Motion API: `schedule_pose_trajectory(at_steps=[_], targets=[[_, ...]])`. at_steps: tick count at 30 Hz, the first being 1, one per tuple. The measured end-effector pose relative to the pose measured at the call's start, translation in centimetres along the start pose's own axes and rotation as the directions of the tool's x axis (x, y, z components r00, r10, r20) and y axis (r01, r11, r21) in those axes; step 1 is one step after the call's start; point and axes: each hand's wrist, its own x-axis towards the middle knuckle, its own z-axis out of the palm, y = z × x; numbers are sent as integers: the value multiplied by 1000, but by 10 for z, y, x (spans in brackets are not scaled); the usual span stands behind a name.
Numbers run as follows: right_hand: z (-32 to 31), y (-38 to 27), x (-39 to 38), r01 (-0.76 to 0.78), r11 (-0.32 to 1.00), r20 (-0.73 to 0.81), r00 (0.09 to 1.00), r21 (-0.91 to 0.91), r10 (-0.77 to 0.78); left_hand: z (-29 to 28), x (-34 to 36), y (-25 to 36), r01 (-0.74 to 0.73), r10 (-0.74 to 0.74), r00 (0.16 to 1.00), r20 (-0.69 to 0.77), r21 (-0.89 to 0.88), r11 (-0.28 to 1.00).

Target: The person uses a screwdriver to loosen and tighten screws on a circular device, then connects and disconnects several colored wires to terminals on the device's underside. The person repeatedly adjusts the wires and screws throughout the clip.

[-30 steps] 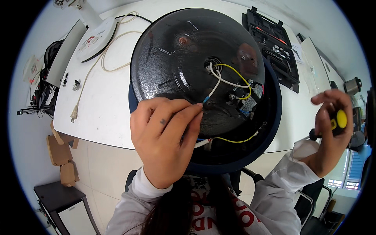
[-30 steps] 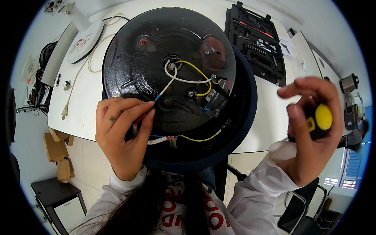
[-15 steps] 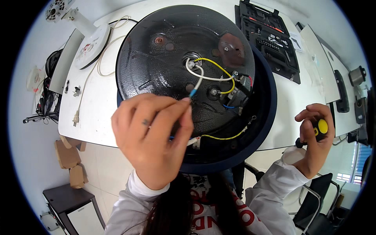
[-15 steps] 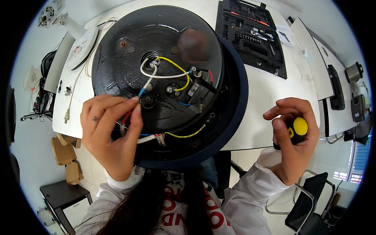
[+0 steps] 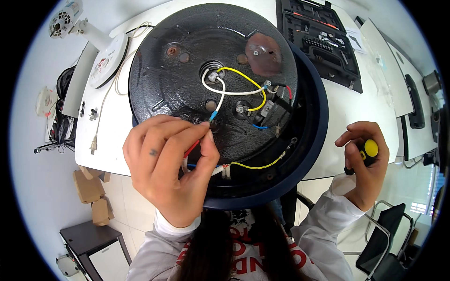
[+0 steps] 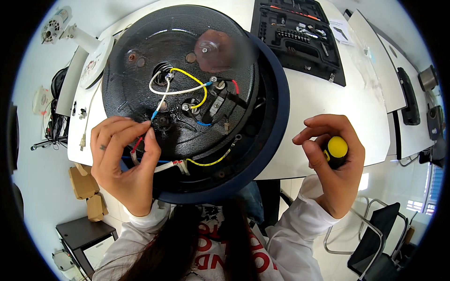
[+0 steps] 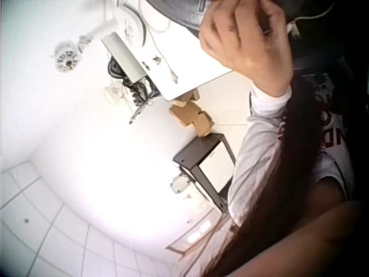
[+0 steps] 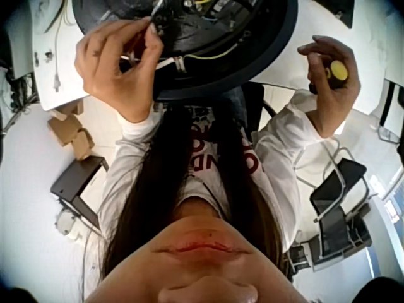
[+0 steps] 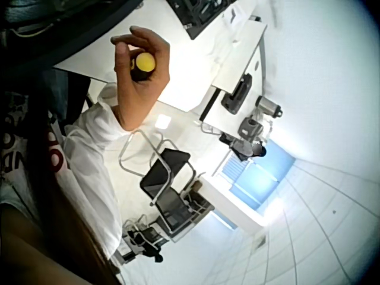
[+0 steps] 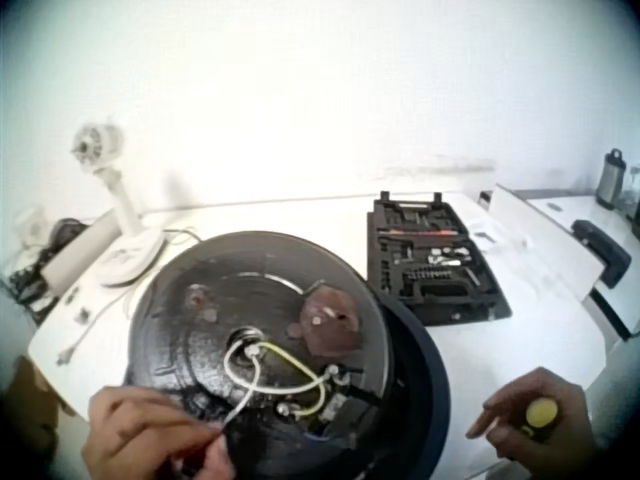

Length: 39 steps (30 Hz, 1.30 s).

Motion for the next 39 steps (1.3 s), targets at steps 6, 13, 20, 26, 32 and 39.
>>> schedule_pose_trajectory(at_steps=[6,13,20,26,32,39], targets=[[-2,2,0,3,1000,12,1000,-2,-3,1,-1,1,-4,4,1000,4,18,1000],[-26,11,-4,154,981,-123,983,121,-139,1,-2,0,-14,13,1000,26,20,1000],[-66,22,-2,396,364,-283,902,843,-326,-4,-1,-10,-8,5,998,60,38,999],[-68,41,12,174,-224,-199,976,959,-91,-5,-2,-18,2,-3,998,69,22,1000],[-41,70,25,178,-463,-115,980,868,161,-4,-3,-23,11,-11,997,80,-9,1000],[-27,84,37,132,-638,10,977,759,214,-6,-3,-24,-3,3,994,108,4,1000]])
